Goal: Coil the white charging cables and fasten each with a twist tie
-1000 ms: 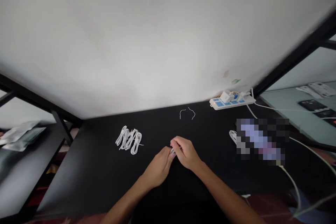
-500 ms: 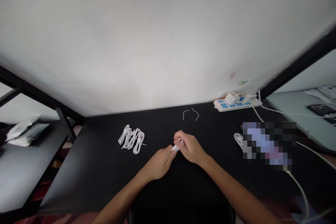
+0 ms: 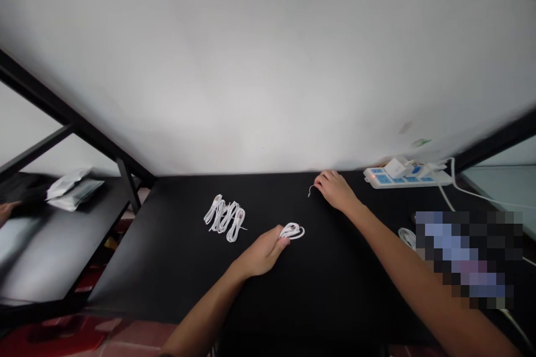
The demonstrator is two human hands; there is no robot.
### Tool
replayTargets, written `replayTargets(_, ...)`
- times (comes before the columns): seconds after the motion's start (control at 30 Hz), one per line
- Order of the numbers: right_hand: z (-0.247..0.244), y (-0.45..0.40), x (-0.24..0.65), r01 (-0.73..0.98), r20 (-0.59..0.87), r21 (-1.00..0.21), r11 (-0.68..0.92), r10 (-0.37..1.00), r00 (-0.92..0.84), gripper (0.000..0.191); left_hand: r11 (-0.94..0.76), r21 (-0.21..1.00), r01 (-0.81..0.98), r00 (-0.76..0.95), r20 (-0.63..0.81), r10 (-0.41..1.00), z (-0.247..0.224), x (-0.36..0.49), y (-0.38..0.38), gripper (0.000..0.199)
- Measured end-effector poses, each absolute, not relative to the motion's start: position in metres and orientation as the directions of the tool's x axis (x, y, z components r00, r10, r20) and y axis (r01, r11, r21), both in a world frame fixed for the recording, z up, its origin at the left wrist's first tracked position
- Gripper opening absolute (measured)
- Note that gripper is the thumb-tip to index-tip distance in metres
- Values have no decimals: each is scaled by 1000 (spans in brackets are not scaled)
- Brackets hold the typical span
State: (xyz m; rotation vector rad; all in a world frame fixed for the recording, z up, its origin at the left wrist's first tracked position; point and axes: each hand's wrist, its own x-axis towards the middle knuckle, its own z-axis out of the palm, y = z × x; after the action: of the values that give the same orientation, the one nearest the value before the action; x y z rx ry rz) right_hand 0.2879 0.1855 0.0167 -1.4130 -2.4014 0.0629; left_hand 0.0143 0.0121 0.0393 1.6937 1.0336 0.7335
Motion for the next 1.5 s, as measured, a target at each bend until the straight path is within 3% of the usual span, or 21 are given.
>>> replayTargets(0.27,34,117,231,753,299,-441,489,871,-391,22,-228,884,408,446,25,895,37,14,10,28)
replayTargets(0.37,43,78,210,499,295,-727,471,871,-392,16,-229,875,426,441,20,897,35,11,11,27)
replayTargets(0.57,34,43,200,289,241,-899,330,922,-303,9,-143,954,264,317,55,947,26,10,16,43)
replayTargets(0.63,28,41,201,223,204,-936,274,934,-292,16,-165,961,222,328,85,941,24,12,18,49)
replayTargets(0.73,21,39,201,196,205,-945,260,942,-265,31,-238,943,233,314,158,936,24,15,21,43)
replayTargets(0.87,22,35,198,332,290,-854,401,896,-337,26,-309,892,329,268,226,937,24,20,21,39)
replayTargets(1.07,24,42,194,360,347,-746,560,788,-508,34,-295,787,542,236,194,952,11,21,18,47)
replayTargets(1.2,20,48,195,320,389,-730,604,752,-532,29,-285,756,590,272,147,951,8,16,19,54)
replayTargets(1.33,18,50,196,283,472,-718,636,743,-474,21,-231,889,394,321,103,942,14,10,24,53)
replayTargets(1.43,20,49,196,258,493,-717,648,732,-470,21,65,992,104,289,-93,953,20,11,27,43)
replayTargets(1.5,22,48,194,247,515,-707,663,722,-463,21,290,950,-120,300,-243,922,25,15,26,31)
